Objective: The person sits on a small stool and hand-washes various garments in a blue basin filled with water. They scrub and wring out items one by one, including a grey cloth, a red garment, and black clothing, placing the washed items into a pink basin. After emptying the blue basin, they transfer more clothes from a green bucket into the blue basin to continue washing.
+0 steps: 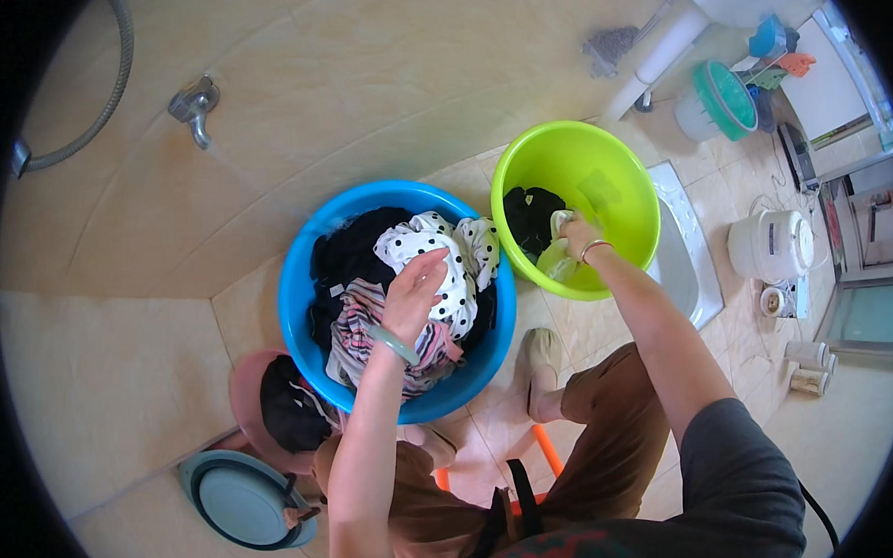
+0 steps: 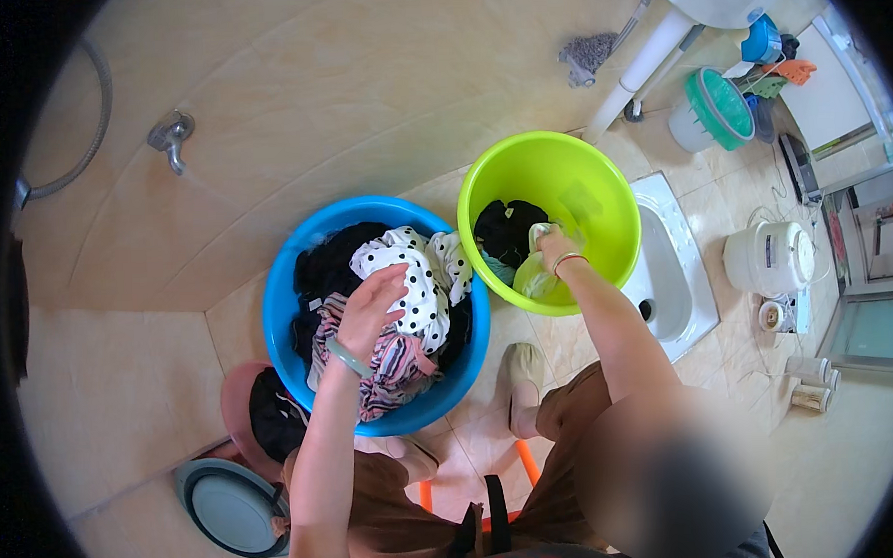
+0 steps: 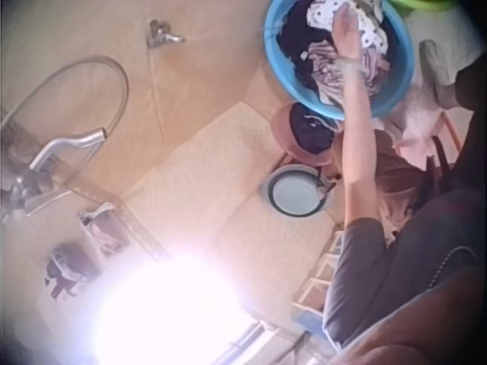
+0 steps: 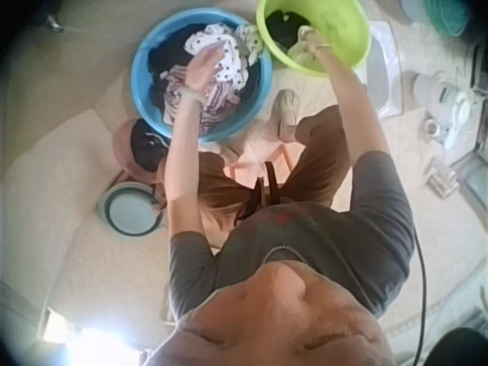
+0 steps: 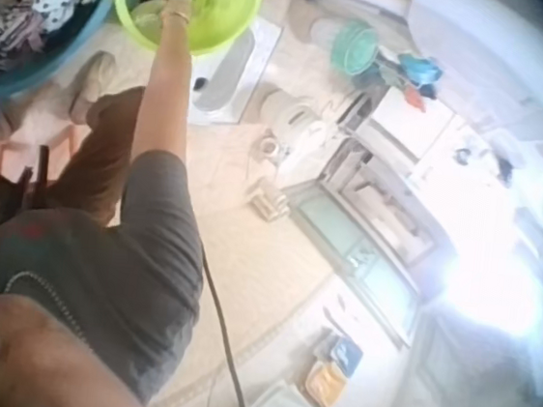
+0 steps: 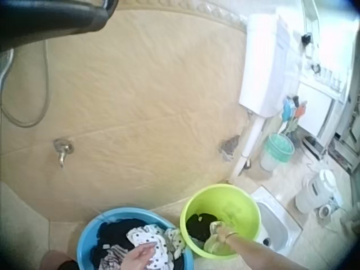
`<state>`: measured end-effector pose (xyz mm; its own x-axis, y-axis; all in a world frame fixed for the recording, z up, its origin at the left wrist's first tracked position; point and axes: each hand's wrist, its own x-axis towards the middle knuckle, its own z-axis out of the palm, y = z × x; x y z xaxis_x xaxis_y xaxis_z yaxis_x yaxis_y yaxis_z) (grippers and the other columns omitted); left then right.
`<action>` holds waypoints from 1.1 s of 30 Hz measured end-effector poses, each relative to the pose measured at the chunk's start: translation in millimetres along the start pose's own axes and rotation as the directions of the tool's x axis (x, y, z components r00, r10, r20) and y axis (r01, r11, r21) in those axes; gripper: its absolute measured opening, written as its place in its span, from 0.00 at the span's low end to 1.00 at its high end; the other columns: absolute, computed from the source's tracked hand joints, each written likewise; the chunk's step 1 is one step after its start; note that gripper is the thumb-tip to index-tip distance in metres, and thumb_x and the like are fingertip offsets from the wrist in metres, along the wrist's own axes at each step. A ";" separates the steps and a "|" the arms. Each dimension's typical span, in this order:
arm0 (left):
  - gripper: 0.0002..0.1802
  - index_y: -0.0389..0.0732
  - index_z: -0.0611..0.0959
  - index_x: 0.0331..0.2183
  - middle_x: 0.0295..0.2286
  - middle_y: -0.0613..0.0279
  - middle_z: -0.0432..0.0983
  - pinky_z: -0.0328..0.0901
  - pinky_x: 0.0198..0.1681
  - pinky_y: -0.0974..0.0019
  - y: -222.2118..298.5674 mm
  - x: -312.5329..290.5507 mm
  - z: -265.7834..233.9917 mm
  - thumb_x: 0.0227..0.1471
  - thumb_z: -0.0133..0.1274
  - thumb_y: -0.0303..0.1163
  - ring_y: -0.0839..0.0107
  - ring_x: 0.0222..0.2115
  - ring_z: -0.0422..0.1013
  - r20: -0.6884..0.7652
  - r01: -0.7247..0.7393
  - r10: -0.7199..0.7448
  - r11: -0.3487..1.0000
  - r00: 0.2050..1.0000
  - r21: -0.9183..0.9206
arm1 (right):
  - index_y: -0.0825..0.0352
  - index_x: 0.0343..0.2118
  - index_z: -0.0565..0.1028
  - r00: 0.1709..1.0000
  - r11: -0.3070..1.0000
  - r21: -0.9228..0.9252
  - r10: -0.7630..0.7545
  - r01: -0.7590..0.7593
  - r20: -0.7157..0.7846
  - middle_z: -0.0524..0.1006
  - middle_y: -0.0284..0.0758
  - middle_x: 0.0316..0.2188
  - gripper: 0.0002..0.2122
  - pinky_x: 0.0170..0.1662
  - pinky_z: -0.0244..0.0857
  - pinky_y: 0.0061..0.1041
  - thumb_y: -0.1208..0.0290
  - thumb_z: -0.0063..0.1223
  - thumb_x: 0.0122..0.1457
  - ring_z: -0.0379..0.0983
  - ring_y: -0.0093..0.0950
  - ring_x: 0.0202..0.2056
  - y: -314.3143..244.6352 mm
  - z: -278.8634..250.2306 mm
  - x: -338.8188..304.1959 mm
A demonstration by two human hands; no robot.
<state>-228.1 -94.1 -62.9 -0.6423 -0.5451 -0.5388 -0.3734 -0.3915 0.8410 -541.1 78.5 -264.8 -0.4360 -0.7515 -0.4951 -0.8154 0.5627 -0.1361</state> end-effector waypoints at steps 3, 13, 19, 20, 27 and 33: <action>0.22 0.46 0.73 0.50 0.47 0.61 0.68 0.62 0.48 0.63 -6.7 -1.7 -5.7 0.56 0.48 0.44 0.68 0.48 0.64 0.038 0.025 -0.025 1.000 0.999 0.004 | 0.64 0.33 0.78 0.994 0.986 0.162 0.050 -0.033 -0.098 0.72 0.48 0.42 0.15 0.44 0.67 0.32 0.58 0.48 0.52 0.73 0.43 0.40 -27.1 -28.6 -13.6; 0.35 0.53 0.60 0.59 0.53 0.54 0.59 0.61 0.50 0.57 3.9 -4.2 29.2 0.52 0.54 0.36 0.63 0.52 0.59 0.101 0.045 -0.026 0.982 0.995 -0.183 | 0.74 0.32 0.72 0.853 -0.052 0.895 0.332 0.444 -0.404 0.75 0.35 0.24 0.13 0.31 0.68 0.23 0.76 0.52 0.41 0.73 0.26 0.26 -50.3 -197.6 -69.6; 0.56 0.55 0.47 0.62 0.60 0.50 0.44 0.56 0.55 0.51 -7.5 -0.8 32.6 0.40 0.66 0.33 0.52 0.61 0.41 -0.002 -0.352 0.352 0.936 0.936 0.008 | 0.70 0.32 0.72 0.822 -0.621 0.583 0.190 0.524 -0.536 0.75 0.40 0.31 0.11 0.42 0.69 0.29 0.70 0.51 0.47 0.74 0.32 0.36 -65.0 -278.9 -183.3; 0.58 0.55 0.47 0.62 0.61 0.50 0.43 0.56 0.55 0.51 -3.2 -4.6 34.7 0.38 0.67 0.32 0.51 0.61 0.39 -0.009 -0.371 0.371 0.929 0.929 -0.008 | 0.70 0.34 0.72 0.795 -0.634 0.547 0.186 0.546 -0.578 0.74 0.41 0.35 0.11 0.45 0.68 0.30 0.70 0.51 0.48 0.73 0.33 0.40 -87.8 -295.5 -207.3; 0.22 0.37 0.67 0.52 0.49 0.59 0.68 0.61 0.52 0.66 -8.8 -4.6 19.7 0.54 0.46 0.28 0.68 0.50 0.65 0.060 -0.370 0.395 0.896 0.917 -0.245 | 0.69 0.51 0.64 0.605 -0.090 0.605 0.267 0.791 -0.751 0.69 0.43 0.47 0.23 0.53 0.61 0.33 0.61 0.46 0.54 0.67 0.35 0.49 -151.2 -298.4 -234.0; 0.25 0.41 0.63 0.55 0.53 0.59 0.64 0.57 0.57 0.62 12.8 -46.7 -23.8 0.59 0.40 0.40 0.65 0.53 0.62 0.191 -0.164 0.581 0.503 0.791 -0.849 | 0.70 0.40 0.72 0.712 0.195 0.694 -0.035 0.693 -0.701 0.76 0.31 0.30 0.12 0.35 0.66 0.15 0.70 0.51 0.57 0.73 0.19 0.30 -163.5 -282.0 -203.2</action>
<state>-187.0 -91.3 -28.1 -0.8529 -0.5171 0.0716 0.4859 -0.7363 0.4708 -426.6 42.1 100.0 -0.5494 -0.7961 0.2536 -0.1969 -0.1716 -0.9653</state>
